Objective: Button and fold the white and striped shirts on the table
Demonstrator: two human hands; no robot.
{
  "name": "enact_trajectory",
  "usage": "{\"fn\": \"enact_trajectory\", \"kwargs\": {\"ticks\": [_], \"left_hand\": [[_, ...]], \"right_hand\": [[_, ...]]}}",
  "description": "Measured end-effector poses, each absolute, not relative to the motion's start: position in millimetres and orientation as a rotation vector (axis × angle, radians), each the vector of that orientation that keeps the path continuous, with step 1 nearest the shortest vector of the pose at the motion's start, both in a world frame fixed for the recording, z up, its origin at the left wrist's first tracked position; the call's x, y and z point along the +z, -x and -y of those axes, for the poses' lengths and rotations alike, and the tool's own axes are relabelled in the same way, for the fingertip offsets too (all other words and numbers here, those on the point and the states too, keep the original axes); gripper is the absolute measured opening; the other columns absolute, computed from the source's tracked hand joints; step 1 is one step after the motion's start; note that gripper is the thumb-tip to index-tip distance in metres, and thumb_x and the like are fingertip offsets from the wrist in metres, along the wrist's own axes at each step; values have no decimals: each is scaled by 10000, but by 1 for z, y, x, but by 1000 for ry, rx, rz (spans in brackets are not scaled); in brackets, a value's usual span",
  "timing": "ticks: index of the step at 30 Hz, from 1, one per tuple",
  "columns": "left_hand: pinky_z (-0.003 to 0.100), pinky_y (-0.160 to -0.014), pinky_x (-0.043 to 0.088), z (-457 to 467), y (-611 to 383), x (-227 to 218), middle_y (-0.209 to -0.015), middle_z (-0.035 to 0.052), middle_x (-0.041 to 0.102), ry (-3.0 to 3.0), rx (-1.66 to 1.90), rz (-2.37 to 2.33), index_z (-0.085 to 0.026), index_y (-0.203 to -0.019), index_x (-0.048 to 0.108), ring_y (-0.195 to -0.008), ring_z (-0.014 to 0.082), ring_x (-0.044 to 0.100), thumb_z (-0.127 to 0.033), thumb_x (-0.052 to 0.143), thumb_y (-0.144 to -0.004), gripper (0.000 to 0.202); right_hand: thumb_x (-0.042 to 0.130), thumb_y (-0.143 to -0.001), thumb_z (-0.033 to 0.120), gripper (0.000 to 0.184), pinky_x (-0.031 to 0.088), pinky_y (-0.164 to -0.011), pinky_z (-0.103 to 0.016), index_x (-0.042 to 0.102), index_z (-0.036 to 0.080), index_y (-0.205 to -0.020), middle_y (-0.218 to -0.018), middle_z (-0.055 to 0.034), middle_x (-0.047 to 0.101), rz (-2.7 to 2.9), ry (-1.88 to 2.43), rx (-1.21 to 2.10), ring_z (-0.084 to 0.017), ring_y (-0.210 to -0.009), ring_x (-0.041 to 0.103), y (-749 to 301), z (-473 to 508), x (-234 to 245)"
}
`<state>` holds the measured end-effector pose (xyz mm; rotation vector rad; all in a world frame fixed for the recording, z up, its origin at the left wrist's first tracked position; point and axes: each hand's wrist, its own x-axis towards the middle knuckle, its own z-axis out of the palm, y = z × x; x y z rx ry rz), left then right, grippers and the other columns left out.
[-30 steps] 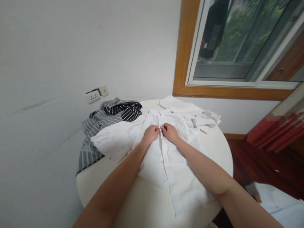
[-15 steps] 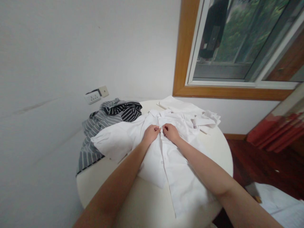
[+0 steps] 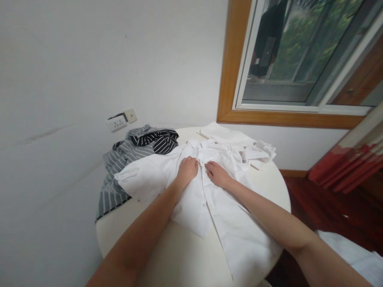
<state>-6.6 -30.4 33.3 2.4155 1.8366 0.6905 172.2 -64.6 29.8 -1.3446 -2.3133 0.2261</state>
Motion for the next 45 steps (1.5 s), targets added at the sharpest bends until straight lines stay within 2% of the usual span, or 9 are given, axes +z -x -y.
{"fn": "enact_trajectory", "kwargs": {"ticks": [4,8,12,16,23,27,32,39,45], "left_hand": [[352,-1009,369,35,4,31,-1116,165,654,-2474,448,-1726,-126,-1056,648,-1120,240,571,-303,345,-950,366],[440,-1100,275,43,9,26,-1458,169,417,-2410,288,-1789,-147,-1333,477,-1367,290,352,-343,391,-929,457],[508,-1137,188,39,15,27,-1536,131,290,-2405,224,-1786,-176,-1417,374,-1428,287,229,-297,360,-932,500],[490,-1145,207,25,21,27,-1523,117,324,-2460,249,-1754,-173,-1416,378,-1418,262,263,-279,337,-941,488],[403,-1092,351,13,37,25,-1332,101,561,-2612,691,-1561,-185,-1290,523,-1261,226,476,-271,431,-914,397],[393,-1015,412,22,37,34,-1162,85,622,-2670,873,-1446,-191,-1142,618,-1120,220,537,-200,514,-856,304],[346,-946,437,35,28,46,-958,73,678,-2666,760,-1423,-180,-937,707,-972,202,584,-171,493,-853,230],[341,-868,451,52,9,61,-961,80,691,-2426,430,-1736,-219,-945,724,-955,225,606,-184,456,-855,285],[365,-818,433,80,-5,54,-1038,94,621,-2414,538,-2021,-221,-969,669,-1027,260,532,-276,429,-909,254]], "right_hand": [[401,-950,228,416,310,-1099,-347,486,78,-1328,-1380,-173,496,2371,1285,249,-203,-1287,447,-185,61,26],[380,-956,232,401,272,-1128,-362,531,90,-1299,-1414,-162,475,2397,1278,260,-200,-1325,421,-187,49,24],[383,-955,240,405,258,-1131,-362,550,91,-1292,-1409,-149,486,2369,1310,237,-202,-1334,412,-181,37,22],[410,-946,274,431,250,-1131,-353,545,67,-1300,-1403,-170,486,2364,1318,229,-206,-1336,409,-178,25,21],[464,-921,278,419,278,-1119,-354,568,91,-1282,-1380,-156,515,2340,1296,182,-217,-1305,449,-177,6,19],[545,-881,274,357,344,-1076,-340,633,128,-1195,-1304,-135,586,2214,1293,235,-217,-1225,522,-177,2,15],[571,-846,207,240,407,-989,-323,684,159,-1052,-1107,-92,679,2043,1179,260,-198,-1086,580,-181,6,29],[555,-812,138,191,421,-681,-253,675,154,-960,-771,-41,677,2038,1403,517,-151,-697,594,-166,37,61],[684,-727,278,223,380,-604,-228,600,141,-883,-736,-16,604,2027,1415,577,-119,-643,517,-155,63,48]]}}
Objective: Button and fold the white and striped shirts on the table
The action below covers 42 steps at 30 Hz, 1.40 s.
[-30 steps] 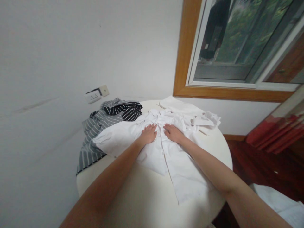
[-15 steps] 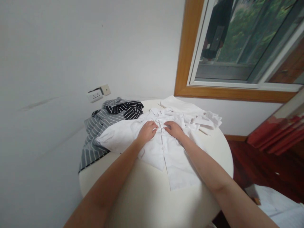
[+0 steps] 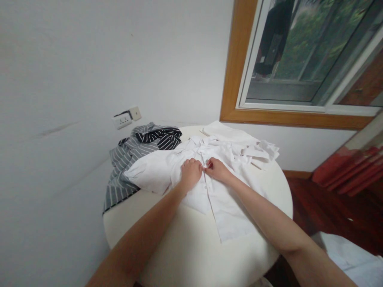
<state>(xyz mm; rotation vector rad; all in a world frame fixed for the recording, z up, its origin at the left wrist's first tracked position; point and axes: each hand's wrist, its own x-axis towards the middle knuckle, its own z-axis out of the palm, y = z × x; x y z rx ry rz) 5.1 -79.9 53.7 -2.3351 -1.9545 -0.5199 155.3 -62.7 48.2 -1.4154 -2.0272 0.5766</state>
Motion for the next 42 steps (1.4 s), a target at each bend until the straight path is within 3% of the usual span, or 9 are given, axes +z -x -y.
{"fn": "enact_trajectory", "kwargs": {"ticks": [5,11,21,26,33,37,42], "left_hand": [[362,-846,392,86,-5,40,-1033,73,602,2317,-609,1866,-225,-980,635,-1023,240,496,-273,428,-925,219],[364,-843,376,83,-5,42,-1006,66,593,2381,-646,1796,-230,-936,645,-1013,237,483,-330,472,-916,200],[381,-852,360,89,-6,45,-1002,75,582,2445,-602,1723,-220,-932,613,-1026,254,471,-332,527,-886,149],[407,-866,338,97,-9,51,-1015,112,570,2379,-503,1654,-198,-951,583,-1042,273,460,-320,451,-918,183],[420,-835,334,93,-9,47,-942,133,611,2290,-504,1706,-161,-967,566,-981,287,508,-299,326,-958,278],[385,-808,347,89,-7,49,-929,100,654,2351,-528,1734,-186,-919,577,-966,259,539,-316,318,-965,293],[317,-765,371,81,-1,48,-865,31,680,2490,-682,1806,-223,-833,614,-904,210,567,-353,446,-917,228]], "right_hand": [[742,-614,271,285,378,-608,-221,594,142,-821,-727,3,562,2037,1386,517,-119,-666,484,-156,63,43],[659,-691,237,106,348,-574,-210,643,133,-681,-603,14,558,2028,1349,569,-99,-589,485,-161,69,46],[645,-694,229,153,307,-522,-217,644,138,-570,-507,19,547,1993,1323,608,-96,-527,480,-169,68,46],[624,-694,258,141,303,-521,-212,629,147,-607,-537,27,541,1941,1322,658,-94,-540,461,-173,64,41],[547,-688,276,138,333,-503,-216,610,161,-731,-555,37,535,1637,1314,969,-97,-500,450,-172,58,36],[562,-666,334,192,353,-523,-219,616,160,-726,-582,32,548,1488,1271,1035,-101,-528,462,-172,56,38],[560,-672,354,239,377,-548,-219,640,160,-786,-614,29,567,1400,1166,1140,-104,-553,481,-167,61,43]]}}
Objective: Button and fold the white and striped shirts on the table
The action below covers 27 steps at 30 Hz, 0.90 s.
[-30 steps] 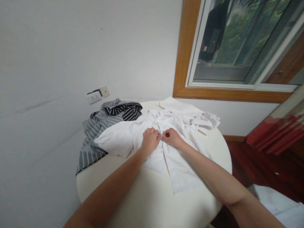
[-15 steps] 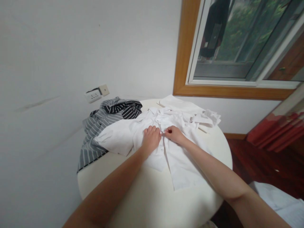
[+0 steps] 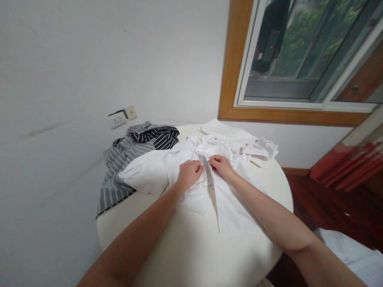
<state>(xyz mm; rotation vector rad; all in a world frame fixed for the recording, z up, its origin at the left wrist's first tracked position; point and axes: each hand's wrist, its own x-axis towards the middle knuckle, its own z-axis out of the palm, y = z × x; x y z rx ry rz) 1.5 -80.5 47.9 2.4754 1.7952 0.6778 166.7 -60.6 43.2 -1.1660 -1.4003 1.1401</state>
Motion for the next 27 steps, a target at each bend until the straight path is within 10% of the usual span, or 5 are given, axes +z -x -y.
{"fn": "enact_trajectory", "kwargs": {"ticks": [27], "left_hand": [[260,-721,467,52,14,31,-780,20,688,-2116,845,-1389,-195,-831,679,-782,164,609,-326,489,-855,232]], "right_hand": [[528,-761,401,323,387,-563,-224,716,149,-833,-615,7,592,1624,1168,1077,-110,-569,490,-167,60,32]]}}
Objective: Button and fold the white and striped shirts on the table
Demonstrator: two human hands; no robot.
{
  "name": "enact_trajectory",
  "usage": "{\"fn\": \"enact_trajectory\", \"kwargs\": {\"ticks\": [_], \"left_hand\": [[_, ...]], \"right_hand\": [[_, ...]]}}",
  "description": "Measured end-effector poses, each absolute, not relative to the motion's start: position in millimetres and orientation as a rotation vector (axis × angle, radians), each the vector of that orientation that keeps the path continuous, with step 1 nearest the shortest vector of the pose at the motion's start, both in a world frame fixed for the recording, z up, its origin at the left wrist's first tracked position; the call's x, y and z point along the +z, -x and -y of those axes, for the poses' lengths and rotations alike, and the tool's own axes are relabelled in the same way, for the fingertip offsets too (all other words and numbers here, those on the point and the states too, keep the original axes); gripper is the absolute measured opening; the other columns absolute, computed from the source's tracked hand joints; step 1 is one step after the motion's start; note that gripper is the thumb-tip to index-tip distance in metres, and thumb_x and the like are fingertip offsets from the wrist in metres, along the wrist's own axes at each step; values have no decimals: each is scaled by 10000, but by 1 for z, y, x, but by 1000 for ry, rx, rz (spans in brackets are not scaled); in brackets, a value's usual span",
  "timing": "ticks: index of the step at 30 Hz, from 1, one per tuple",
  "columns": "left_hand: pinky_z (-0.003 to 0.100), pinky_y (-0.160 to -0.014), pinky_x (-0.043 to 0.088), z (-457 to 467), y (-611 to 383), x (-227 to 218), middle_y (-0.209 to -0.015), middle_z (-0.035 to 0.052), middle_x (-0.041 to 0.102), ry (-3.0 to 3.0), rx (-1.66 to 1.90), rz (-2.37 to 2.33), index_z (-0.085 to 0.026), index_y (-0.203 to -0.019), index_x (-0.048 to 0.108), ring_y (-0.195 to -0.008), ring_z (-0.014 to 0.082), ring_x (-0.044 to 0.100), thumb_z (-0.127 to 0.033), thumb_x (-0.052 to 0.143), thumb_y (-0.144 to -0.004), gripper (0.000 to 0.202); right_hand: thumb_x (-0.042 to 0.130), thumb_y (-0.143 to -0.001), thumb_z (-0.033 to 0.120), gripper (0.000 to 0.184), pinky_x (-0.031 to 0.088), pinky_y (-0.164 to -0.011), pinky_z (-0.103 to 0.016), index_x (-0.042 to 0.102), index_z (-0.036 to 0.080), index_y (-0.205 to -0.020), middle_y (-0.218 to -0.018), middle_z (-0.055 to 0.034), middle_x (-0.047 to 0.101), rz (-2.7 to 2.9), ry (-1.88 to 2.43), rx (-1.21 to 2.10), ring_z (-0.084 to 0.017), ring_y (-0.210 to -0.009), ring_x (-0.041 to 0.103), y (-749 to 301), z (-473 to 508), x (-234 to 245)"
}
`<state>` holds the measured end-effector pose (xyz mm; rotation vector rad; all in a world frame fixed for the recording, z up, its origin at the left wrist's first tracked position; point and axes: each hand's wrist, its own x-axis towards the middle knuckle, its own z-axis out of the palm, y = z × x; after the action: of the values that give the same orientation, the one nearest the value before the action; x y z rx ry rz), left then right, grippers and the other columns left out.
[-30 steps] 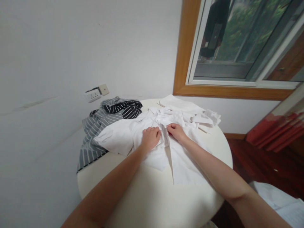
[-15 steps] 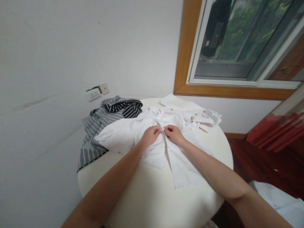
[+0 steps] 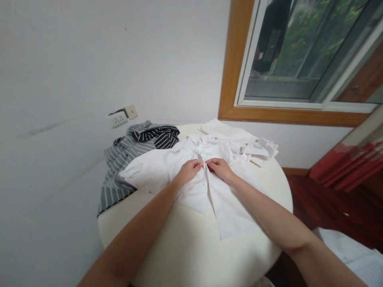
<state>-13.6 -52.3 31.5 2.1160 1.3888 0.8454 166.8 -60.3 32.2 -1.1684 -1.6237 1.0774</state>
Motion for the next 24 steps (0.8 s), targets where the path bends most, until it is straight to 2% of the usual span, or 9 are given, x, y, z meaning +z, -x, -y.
{"fn": "enact_trajectory", "kwargs": {"ticks": [5,11,16,19,24], "left_hand": [[260,-725,469,53,14,32,-783,9,693,-2143,837,-1384,-203,-827,685,-768,160,610,-317,496,-845,222],[267,-752,459,56,14,32,-784,9,689,-2174,810,-1433,-212,-843,681,-808,172,608,-347,484,-846,239],[275,-793,439,55,14,33,-804,19,689,-2189,806,-1425,-208,-734,652,-838,175,611,-357,359,-902,369],[274,-747,427,55,12,33,-757,27,674,-2227,791,-1468,-201,-701,632,-802,181,607,-413,326,-926,435],[247,-681,392,56,10,33,-725,19,646,-2301,738,-1528,-193,-713,609,-752,160,582,-348,375,-917,347]], "right_hand": [[612,-684,429,329,347,-528,-224,696,138,-813,-545,40,523,1546,1101,1192,-97,-519,428,-168,59,31],[596,-729,423,294,318,-507,-226,692,150,-777,-519,43,511,1630,1172,1023,-102,-500,416,-165,62,31],[556,-779,260,172,398,-612,-232,692,156,-775,-672,-7,632,1712,1224,777,-126,-626,533,-161,63,28],[569,-790,203,118,416,-681,-238,681,169,-778,-770,-22,642,1784,1230,581,-133,-712,555,-157,68,28],[607,-809,179,51,407,-692,-246,657,184,-804,-802,-19,600,1901,1261,394,-140,-746,537,-151,78,33]]}}
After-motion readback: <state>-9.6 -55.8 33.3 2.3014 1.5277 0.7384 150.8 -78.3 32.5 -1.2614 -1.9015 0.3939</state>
